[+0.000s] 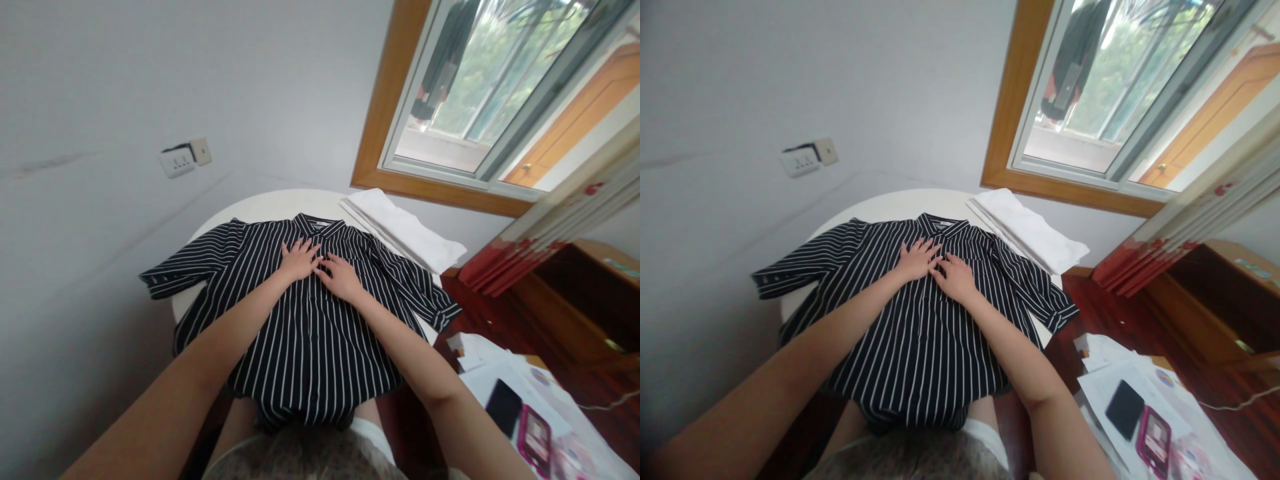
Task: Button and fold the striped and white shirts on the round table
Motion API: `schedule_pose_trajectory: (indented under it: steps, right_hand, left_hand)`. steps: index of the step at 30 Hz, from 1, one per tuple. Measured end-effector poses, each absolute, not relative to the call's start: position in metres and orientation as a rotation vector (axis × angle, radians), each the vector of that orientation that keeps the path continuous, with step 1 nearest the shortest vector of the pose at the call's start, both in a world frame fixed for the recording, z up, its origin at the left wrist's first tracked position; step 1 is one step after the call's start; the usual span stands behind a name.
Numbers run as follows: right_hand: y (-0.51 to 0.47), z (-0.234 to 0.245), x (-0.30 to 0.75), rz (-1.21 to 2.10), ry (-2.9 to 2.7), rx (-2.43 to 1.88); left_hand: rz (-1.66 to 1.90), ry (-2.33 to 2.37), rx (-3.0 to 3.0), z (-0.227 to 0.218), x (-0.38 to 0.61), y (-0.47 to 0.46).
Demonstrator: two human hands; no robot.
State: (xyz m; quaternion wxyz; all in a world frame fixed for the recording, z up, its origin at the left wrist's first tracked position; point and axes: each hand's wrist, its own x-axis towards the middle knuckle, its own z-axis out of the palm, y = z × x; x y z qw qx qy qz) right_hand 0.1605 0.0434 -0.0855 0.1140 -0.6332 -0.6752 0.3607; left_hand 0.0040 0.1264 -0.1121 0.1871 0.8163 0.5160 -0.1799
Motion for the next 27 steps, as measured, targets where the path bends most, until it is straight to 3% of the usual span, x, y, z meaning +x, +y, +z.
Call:
schedule_pose_trajectory:
  steps: [4,13,19,23,27]
  right_hand:
    - [0.079,-0.109,0.167,0.933,-1.937,-2.025]
    - [0.093,-0.169,0.232,1.134,-1.731,-2.455]
    - [0.091,-0.167,0.244,0.883,-1.586,-2.608]
    - [0.117,-0.16,0.213,0.663,-1.791,-2.386]
    - [0.138,-0.167,0.192,0.939,-1.868,-2.288]
  left_hand:
    - [-0.521,1.461,2.284,-0.107,0.006,0.126]
    - [-0.604,1.57,2.198,-0.096,0.005,0.124]
    - [-0.637,1.571,2.192,-0.097,0.006,0.124]
    - [-0.614,1.578,2.201,-0.098,0.006,0.123]
    - [-0.602,1.587,2.198,-0.096,0.006,0.122]
